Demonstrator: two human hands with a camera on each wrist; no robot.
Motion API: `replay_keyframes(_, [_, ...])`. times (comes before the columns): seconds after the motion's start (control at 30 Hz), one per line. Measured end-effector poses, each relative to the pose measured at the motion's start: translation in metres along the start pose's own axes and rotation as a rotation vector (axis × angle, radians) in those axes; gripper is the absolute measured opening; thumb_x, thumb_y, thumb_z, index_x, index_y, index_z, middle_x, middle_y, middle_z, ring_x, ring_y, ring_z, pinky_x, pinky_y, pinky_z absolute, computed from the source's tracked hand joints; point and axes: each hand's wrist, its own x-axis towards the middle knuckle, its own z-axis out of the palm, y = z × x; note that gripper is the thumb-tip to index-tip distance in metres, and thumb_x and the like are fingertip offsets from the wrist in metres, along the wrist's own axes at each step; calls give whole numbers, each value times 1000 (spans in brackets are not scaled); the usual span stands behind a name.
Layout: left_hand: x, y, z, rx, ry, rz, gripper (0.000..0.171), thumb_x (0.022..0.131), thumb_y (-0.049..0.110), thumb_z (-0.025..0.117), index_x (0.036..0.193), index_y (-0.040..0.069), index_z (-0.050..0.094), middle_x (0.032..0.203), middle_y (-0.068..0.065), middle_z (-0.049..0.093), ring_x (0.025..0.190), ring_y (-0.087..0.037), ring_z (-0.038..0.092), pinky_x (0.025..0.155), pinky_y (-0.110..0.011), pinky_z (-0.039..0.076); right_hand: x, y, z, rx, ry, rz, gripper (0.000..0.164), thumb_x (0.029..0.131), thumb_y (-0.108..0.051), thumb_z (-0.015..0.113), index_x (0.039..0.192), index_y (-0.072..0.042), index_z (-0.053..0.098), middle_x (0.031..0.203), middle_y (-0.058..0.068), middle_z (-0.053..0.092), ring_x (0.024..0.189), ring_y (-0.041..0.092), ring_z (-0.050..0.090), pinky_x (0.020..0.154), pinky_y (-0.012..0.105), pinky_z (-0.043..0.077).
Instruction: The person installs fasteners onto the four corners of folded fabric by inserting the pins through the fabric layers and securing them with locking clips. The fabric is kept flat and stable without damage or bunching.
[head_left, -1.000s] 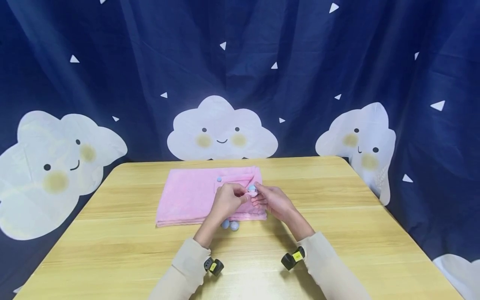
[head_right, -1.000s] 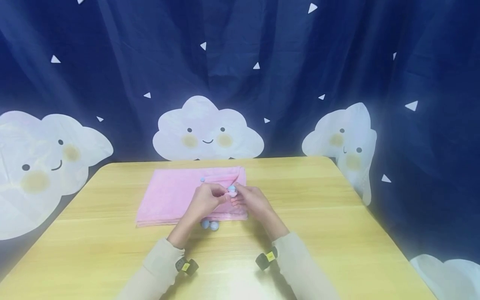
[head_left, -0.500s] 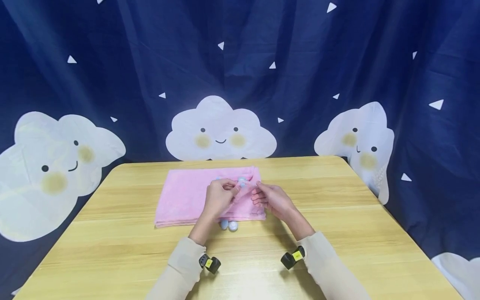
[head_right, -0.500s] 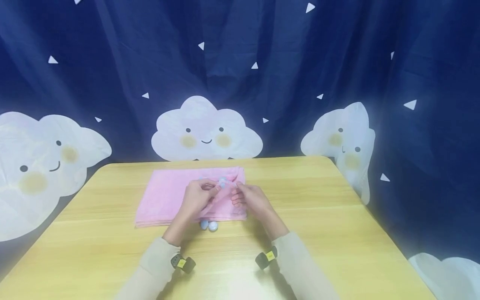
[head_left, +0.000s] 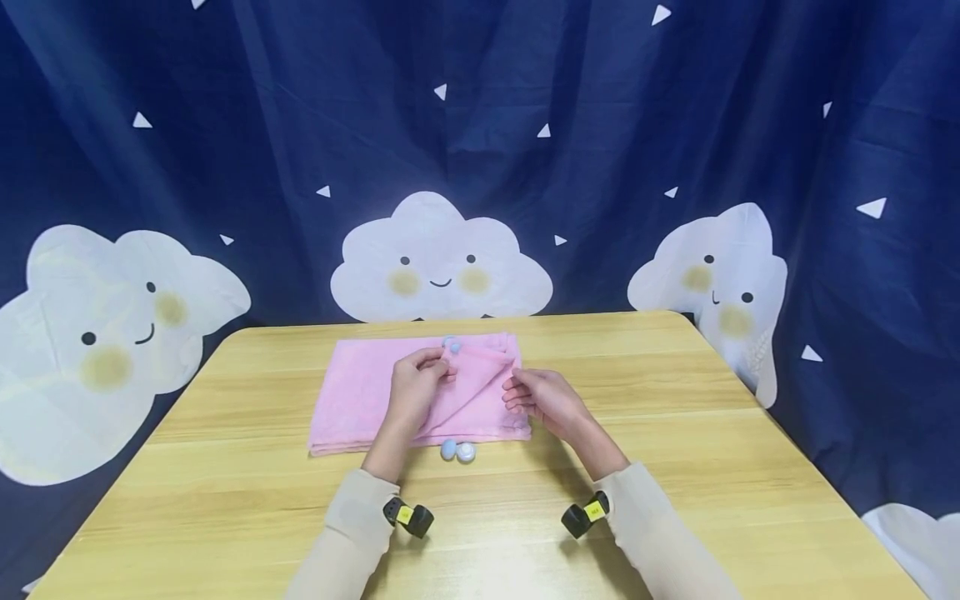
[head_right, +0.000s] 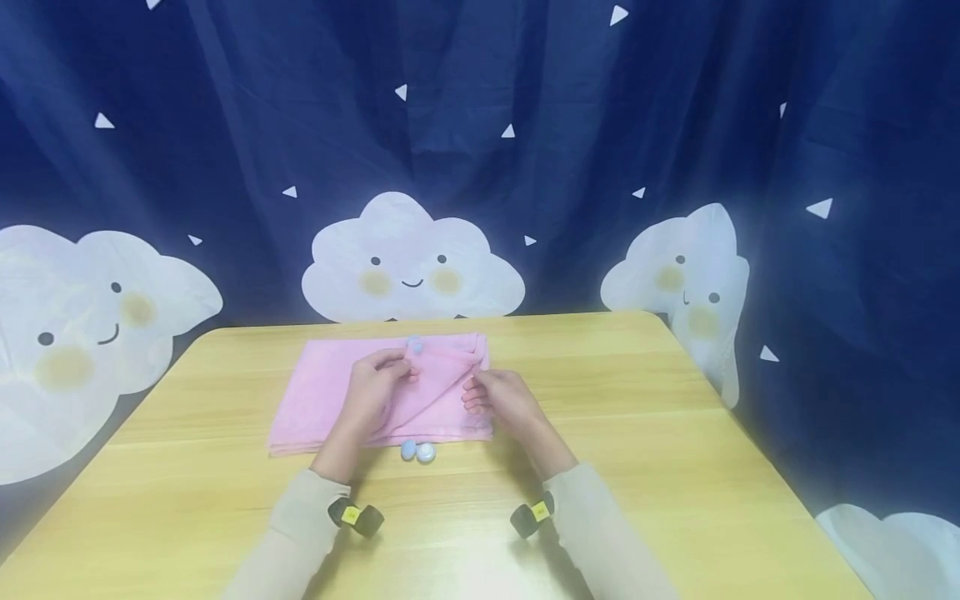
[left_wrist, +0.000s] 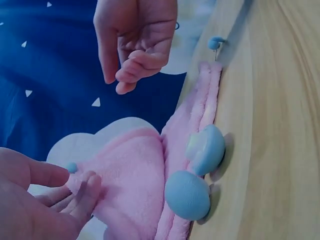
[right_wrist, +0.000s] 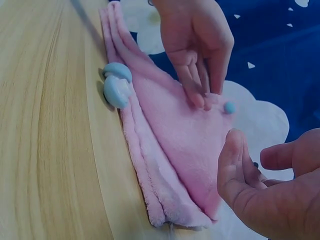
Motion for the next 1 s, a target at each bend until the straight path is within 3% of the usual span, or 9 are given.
replay_keyframes(0.17, [1, 1, -4, 2, -11, -64, 41, 90, -3, 59, 131, -5, 55, 118, -23, 62, 102, -30, 62, 91, -40, 51, 0, 0, 0, -9, -1, -6, 26, 104, -6, 40, 105, 17, 53, 81, 10, 61, 68, 14, 60, 63, 21, 54])
replay_keyframes(0.3, [3, 0, -5, 21, -38, -110, 57, 91, 1, 60, 144, -1, 39, 141, -25, 44, 121, -29, 50, 99, -38, 45, 0, 1, 0, -3, -3, -7, 24, 103, -5, 41, 103, 16, 53, 80, 10, 61, 68, 14, 60, 63, 21, 54])
replay_keyframes(0.4, [3, -2, -6, 51, -51, -127, 66, 92, 5, 60, 150, 1, 28, 148, -27, 32, 130, -30, 40, 103, -37, 41, 0, 1, 0, 2, -5, -6, 23, 103, -4, 41, 102, 15, 52, 80, 10, 61, 68, 13, 60, 63, 21, 54])
replay_keyframes(0.63, [2, -2, -8, 42, -42, -157, 76, 92, 6, 59, 153, 3, 13, 148, -29, 29, 111, -31, 58, 100, -39, 44, 0, 2, 0, 0, -13, -13, 22, 102, -4, 42, 103, 16, 52, 80, 10, 61, 68, 13, 60, 63, 21, 54])
replay_keyframes(0.77, [1, 2, -7, 95, 14, -111, 75, 91, 5, 58, 153, 6, 15, 147, -25, 36, 118, -30, 53, 102, -39, 42, -1, 1, 0, 5, -6, -13, 21, 102, -4, 42, 101, 15, 53, 80, 10, 61, 68, 13, 60, 63, 21, 55])
replay_keyframes(0.9, [-2, 9, -1, 137, 75, -11, 69, 91, 3, 58, 151, 7, 25, 144, -21, 42, 127, -30, 45, 104, -40, 40, -1, 0, 0, 4, 5, -17, 20, 102, -4, 43, 100, 13, 54, 80, 10, 61, 68, 14, 60, 63, 21, 55])
replay_keyframes(1.0, [-7, 12, 9, 166, 38, 39, 64, 90, 2, 60, 147, 5, 33, 143, -22, 43, 126, -31, 45, 104, -41, 40, -1, 0, -1, 2, 7, -21, 20, 102, -4, 43, 100, 13, 54, 79, 10, 61, 68, 14, 60, 63, 22, 55])
